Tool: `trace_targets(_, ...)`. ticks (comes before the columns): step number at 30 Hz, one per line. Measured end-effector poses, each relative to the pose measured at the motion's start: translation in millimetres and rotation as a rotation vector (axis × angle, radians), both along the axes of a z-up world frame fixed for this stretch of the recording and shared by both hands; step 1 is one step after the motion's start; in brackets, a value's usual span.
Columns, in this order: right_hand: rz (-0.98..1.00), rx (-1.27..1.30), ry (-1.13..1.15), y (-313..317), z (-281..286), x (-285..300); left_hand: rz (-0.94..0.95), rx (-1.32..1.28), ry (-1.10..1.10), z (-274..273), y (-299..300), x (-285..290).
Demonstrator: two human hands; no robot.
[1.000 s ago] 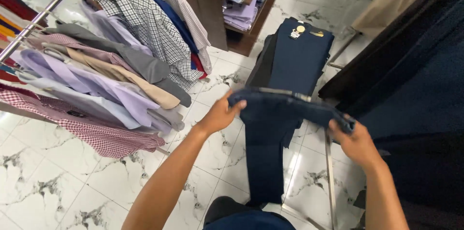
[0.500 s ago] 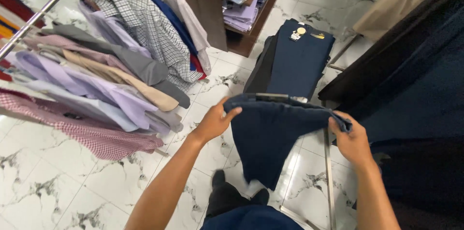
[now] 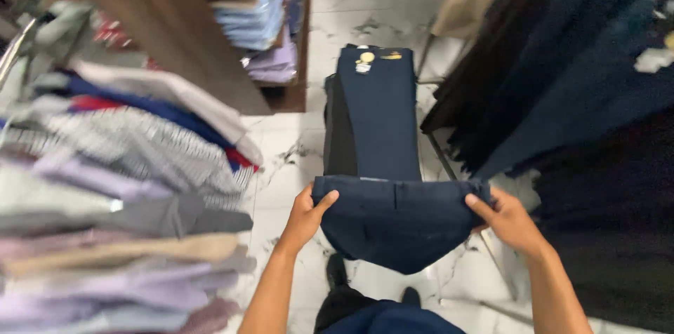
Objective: Picking up pants from the floor, unfolding them, and hanging them on a clothing rack using hangers.
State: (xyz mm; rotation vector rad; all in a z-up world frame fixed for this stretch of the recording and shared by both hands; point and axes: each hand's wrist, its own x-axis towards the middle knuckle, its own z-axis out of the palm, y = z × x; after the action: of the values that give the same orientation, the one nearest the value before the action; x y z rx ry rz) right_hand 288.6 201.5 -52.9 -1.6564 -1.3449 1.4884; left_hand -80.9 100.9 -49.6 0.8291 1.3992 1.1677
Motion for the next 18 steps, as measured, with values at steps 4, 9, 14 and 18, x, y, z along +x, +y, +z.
trace_targets(4,-0.196,0.273,-0.071,3.1,-20.5,3.9,-0.045,0.041,-0.019,6.5,38.9,-0.8)
trace_targets(9,-0.301,0.263,-0.269,-11.4,22.2,-4.7,-0.105,0.042,0.022,36.8,82.3,8.4)
trace_targets(14,-0.232,0.067,-0.549,-27.8,84.5,4.3,-0.293,0.119,0.065,35.8,98.3,35.8)
trace_targets(18,-0.072,0.073,-0.805,-39.1,132.8,38.4,-0.428,0.013,0.046,60.0,110.3,71.2)
